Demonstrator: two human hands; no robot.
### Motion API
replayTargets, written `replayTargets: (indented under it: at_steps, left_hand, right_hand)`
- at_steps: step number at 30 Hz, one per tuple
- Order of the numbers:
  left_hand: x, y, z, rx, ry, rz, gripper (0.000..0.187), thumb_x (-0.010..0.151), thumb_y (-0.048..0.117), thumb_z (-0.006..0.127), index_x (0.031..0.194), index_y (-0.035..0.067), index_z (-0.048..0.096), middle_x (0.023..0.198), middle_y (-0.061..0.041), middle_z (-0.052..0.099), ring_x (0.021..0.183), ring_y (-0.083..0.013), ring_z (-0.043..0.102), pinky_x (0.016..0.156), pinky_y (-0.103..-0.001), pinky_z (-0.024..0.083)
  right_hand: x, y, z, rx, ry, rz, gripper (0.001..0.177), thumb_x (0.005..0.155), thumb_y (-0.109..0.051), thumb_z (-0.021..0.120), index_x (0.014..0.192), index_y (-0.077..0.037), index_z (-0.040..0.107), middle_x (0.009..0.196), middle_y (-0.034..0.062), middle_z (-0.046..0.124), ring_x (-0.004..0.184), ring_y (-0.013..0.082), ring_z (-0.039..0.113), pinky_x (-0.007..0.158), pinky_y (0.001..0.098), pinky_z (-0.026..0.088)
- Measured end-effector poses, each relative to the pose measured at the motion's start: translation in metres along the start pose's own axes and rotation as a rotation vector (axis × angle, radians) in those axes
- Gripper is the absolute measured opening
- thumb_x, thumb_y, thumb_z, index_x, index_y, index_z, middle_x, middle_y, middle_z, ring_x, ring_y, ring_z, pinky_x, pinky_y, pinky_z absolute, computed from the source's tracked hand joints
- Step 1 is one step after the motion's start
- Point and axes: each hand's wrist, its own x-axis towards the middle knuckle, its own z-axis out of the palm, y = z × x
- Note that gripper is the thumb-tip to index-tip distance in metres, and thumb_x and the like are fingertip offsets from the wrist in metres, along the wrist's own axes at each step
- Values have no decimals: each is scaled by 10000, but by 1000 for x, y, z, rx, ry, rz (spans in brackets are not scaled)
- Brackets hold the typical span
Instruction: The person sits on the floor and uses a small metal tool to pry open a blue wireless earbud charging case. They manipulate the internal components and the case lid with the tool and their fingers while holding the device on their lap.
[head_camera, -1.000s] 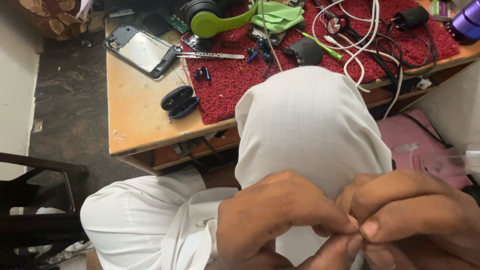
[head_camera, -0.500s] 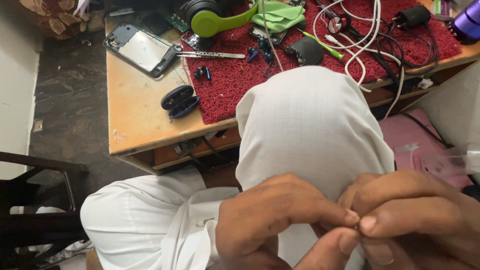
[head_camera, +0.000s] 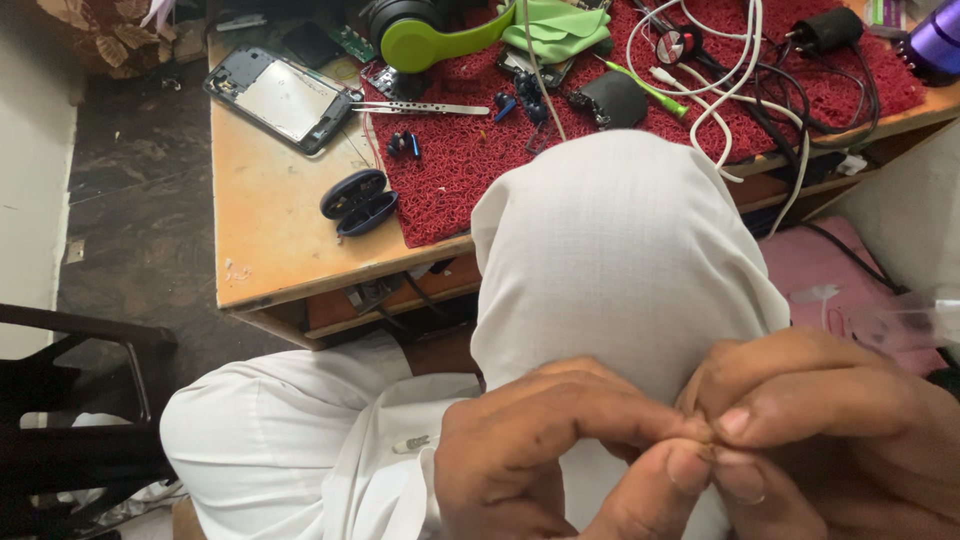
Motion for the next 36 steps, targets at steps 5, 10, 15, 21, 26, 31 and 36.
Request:
replayTargets:
  at_steps: [5,10,15,21,26,31,36]
  left_hand:
    - [-1,5,-1,-85,7,-184,136,865,145,790,859,11,765,755,-92,756,696,-120,718,691,-259,582]
    - [-4,6,-4,-178,-25,-316,175,894,153,777,828,-8,761,733,-100,748,691,-118,718,713,-263,585]
    - [-7,2,-9,-274,-55,-457,173,880,140,794,806,-12,755,744,-95,753,715,-114,718,734,-266,588]
    - [-10,0,-10,-398,-59,-550,166,883,121,811,829,-27,762,778,-108,762,741,-129,720,757,-279,589]
    - [-9,1,-9,-414,-58,-581,162,879,112,809,827,-35,765,761,-110,749,713,-123,693,723,-280,566]
    - [-7,0,-12,-372,-104,-557,166,898,129,811,861,-29,776,799,-103,764,762,-113,710,769,-269,577]
    - [-5,1,-7,-343,-82,-510,168,881,137,806,843,-23,768,799,-92,772,758,-107,724,777,-267,588]
  right_hand:
    - [3,-2,-1,-57,-49,-10,172,931,17,691,1071,-49,618,937,95,669,786,151,699,738,289,629]
    - [15,4,-16,-43,-231,-82,172,921,-3,700,1061,-49,611,950,78,666,789,143,701,720,286,631]
    - [16,4,-22,-34,-313,-81,148,937,-24,689,1062,-54,616,971,78,657,795,147,697,713,291,619]
    - [14,5,-28,-6,-349,-41,94,973,-76,665,1055,-52,626,987,86,665,818,163,660,724,310,584]
    - [11,5,-28,-14,-325,-16,82,982,-103,656,1044,-56,627,978,88,666,824,176,669,726,324,624]
    - [12,6,-25,-10,-299,-48,72,986,-103,646,1031,-58,612,956,84,653,806,167,675,726,326,621]
    - [11,9,-24,37,-275,-43,76,983,-100,655,1023,-53,610,930,86,652,783,168,643,711,333,617]
